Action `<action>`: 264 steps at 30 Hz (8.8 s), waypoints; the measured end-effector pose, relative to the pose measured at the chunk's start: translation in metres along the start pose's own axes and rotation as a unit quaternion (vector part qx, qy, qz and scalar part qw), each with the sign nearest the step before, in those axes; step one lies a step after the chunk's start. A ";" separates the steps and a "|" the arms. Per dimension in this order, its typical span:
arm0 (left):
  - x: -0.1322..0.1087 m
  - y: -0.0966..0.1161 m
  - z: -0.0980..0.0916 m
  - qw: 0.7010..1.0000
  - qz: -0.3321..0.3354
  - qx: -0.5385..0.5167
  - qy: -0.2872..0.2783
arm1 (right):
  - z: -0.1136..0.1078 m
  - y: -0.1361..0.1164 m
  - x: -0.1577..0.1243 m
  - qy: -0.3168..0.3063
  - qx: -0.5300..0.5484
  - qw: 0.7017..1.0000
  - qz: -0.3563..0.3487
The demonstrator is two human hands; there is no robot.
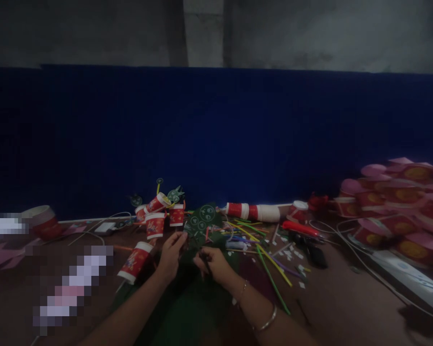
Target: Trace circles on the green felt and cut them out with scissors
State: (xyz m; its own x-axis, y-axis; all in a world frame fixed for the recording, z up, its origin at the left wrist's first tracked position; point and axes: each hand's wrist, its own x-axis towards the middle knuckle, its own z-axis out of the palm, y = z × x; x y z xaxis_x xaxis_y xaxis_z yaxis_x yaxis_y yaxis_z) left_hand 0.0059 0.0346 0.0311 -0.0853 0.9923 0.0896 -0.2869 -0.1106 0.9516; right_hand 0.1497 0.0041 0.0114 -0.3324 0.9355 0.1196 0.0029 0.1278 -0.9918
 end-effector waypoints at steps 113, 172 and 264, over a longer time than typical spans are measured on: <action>0.001 -0.004 -0.007 0.993 -0.037 0.032 -0.103 | -0.008 0.002 -0.002 -0.025 -0.016 0.999 0.043; -0.005 0.008 -0.009 0.970 -0.177 -0.063 -0.158 | -0.033 -0.012 -0.006 -0.148 0.006 0.984 0.101; -0.010 -0.006 0.005 0.981 -0.106 0.086 -0.137 | -0.016 0.000 0.004 0.221 0.086 0.958 -0.162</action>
State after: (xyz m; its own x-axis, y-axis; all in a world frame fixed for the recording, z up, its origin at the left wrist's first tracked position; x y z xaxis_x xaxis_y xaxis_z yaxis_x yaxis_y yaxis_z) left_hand 0.0130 0.0253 0.0255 0.2250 0.9723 -0.0628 -0.1023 0.0877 0.9909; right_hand 0.1639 0.0132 0.0129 0.1411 0.9093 0.3915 -0.2006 0.4135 -0.8881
